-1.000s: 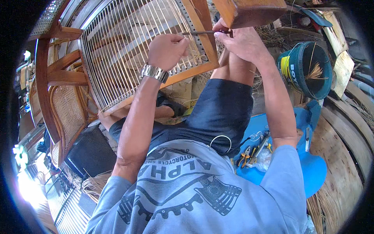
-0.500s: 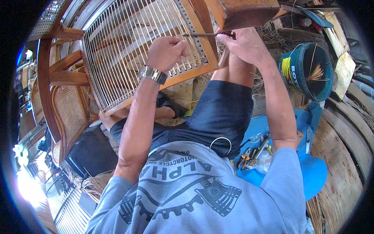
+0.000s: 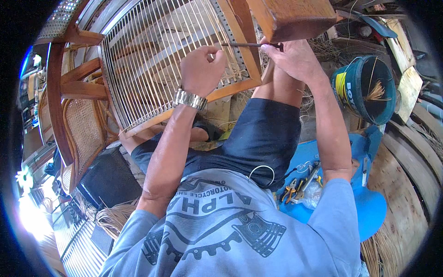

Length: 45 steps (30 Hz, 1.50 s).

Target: Weaving the seat of a wooden chair with thin cane strips.

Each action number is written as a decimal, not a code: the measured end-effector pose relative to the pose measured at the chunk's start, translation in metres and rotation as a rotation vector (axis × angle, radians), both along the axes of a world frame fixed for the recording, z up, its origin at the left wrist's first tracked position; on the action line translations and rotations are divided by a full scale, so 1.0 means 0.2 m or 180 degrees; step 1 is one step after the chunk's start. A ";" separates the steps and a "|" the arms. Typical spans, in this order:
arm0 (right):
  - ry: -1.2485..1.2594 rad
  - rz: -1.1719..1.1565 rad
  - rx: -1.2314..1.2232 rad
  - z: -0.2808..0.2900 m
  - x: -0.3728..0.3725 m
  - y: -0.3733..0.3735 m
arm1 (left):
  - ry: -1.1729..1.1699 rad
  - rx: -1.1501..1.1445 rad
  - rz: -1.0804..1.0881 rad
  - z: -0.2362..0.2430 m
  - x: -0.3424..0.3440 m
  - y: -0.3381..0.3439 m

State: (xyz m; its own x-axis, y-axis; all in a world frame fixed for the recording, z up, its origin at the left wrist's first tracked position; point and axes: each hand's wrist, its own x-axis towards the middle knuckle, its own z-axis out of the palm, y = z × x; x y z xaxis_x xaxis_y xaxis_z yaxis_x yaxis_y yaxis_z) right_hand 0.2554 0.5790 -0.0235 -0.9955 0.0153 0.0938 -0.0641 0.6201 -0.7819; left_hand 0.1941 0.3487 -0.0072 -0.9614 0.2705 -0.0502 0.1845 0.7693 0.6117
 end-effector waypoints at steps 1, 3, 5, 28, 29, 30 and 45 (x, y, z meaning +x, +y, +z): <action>0.0003 0.0000 0.0005 0.00 0.00 0.00 | 0.0115 -0.0163 -0.0039 -0.01 0.00 0.00; -0.0060 -0.0054 -0.0115 -0.01 0.01 0.00 | -0.0087 -0.0170 -0.0087 -0.01 -0.02 0.00; -0.0013 -0.0043 -0.0046 -0.01 0.00 -0.01 | -0.0283 -0.0188 -0.0127 -0.04 -0.05 0.00; -0.0057 -0.0117 0.0089 -0.06 0.00 0.03 | -0.0648 0.0417 0.0014 -0.06 -0.04 0.02; -0.0111 -0.0124 0.0085 -0.08 0.01 0.04 | -0.0650 0.0416 0.0016 -0.07 -0.05 0.01; -0.0161 -0.0127 0.0077 -0.08 0.01 0.03 | -0.1034 0.0446 0.0022 -0.06 -0.06 0.00; 0.0188 0.0033 -0.0022 -0.06 -0.01 -0.04 | -0.1140 0.0382 -0.0127 0.10 0.04 -0.07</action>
State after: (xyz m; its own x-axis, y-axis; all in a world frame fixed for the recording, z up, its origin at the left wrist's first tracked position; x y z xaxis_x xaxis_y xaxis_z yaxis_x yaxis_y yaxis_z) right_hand 0.2534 0.5703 -0.0353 -0.9883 0.0060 0.1523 -0.1166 0.6139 -0.7807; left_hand 0.2020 0.3340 0.0128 -0.8773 0.3317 -0.3468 -0.0290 0.6847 0.7282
